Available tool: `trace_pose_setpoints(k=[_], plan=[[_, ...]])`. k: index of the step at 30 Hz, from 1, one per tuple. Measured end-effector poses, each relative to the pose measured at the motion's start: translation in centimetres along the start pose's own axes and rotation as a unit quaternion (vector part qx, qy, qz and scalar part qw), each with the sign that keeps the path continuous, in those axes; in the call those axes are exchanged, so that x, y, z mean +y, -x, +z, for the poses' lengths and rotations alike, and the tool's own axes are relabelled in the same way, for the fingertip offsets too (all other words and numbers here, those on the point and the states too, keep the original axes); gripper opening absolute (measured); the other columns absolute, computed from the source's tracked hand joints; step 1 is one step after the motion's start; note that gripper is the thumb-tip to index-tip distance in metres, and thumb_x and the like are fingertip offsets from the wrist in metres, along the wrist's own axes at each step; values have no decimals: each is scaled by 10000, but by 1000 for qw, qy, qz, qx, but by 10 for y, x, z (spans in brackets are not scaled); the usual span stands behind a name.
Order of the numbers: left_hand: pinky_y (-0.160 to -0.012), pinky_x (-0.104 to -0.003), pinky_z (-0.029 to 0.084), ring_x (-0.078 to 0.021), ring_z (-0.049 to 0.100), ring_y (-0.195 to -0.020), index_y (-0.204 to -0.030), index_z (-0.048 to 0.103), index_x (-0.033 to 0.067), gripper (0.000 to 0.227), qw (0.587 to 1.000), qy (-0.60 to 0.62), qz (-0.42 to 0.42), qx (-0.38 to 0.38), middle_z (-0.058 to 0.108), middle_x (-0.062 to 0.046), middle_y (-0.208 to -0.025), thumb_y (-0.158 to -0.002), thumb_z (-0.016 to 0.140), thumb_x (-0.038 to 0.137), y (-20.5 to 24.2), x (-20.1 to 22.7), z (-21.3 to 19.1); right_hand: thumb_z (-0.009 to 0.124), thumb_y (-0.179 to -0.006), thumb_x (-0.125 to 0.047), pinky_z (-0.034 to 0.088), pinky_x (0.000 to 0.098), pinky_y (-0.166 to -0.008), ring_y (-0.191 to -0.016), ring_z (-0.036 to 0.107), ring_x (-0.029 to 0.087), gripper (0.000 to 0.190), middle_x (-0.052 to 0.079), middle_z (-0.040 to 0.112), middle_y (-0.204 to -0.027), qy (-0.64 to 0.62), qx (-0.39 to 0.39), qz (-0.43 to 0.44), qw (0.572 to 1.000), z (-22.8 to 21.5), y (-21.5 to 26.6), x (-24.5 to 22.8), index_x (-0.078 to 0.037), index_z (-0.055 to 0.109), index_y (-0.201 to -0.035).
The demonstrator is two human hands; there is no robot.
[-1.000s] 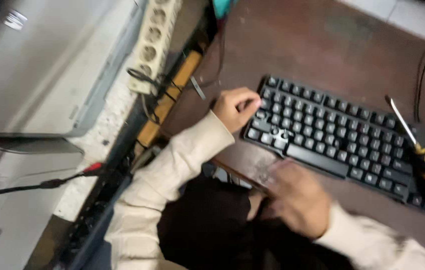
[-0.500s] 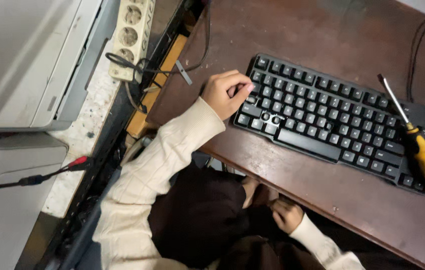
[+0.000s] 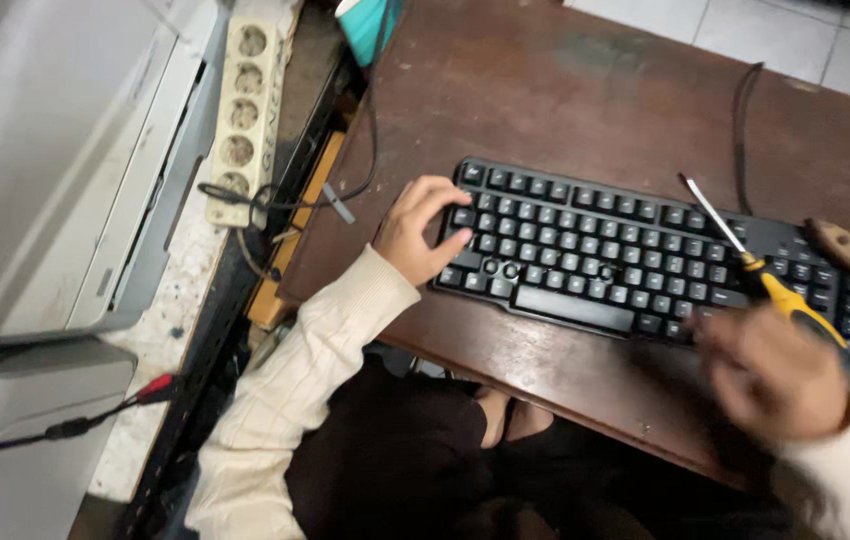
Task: The person removes several keycaps from a black computer keyboard using their fingers and a screwdriver. They place the removed keycaps on the table and continue to remove more keys, focusing on the central and right sections of the keyboard.
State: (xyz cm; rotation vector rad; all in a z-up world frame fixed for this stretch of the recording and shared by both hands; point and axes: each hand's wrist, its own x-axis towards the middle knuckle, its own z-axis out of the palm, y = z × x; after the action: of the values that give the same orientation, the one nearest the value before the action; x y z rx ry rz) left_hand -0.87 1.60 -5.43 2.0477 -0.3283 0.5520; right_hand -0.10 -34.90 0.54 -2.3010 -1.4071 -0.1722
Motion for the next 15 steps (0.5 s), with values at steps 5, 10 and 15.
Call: trace_pose_setpoints(k=[5, 10, 15], plan=[[-908, -397, 354, -301, 457, -1081, -1121, 472, 84, 423, 996, -84, -17, -33, 436, -121, -1209, -719, 529, 200, 0, -1, 4, 581, -863, -63, 382, 361, -628, -655, 475, 286, 35, 113, 519, -728, 134, 86, 124, 979, 7, -2, 83, -30, 590, -853], [-945, -381, 348, -297, 455, -1092, -1160, 439, 47, 515, 996, -78, -3, -47, 462, -133, -1226, -651, 504, 87, -4, -1, 6, 629, -855, -182, 427, 313, -567, -707, 565, 236, 105, 87, 568, -834, 206, 106, 161, 959, -6, 12, 80, -78, 618, -861], [-929, -391, 349, -305, 451, -1093, -1149, 446, 48, 465, 995, -77, -5, -65, 448, -140, -1241, -691, 489, 117, -2, -4, 7, 614, -748, -397, 496, 315, -732, -929, 616, 250, 371, 96, 600, -1144, 262, 55, 210, 940, -15, 28, 69, -122, 632, -995]])
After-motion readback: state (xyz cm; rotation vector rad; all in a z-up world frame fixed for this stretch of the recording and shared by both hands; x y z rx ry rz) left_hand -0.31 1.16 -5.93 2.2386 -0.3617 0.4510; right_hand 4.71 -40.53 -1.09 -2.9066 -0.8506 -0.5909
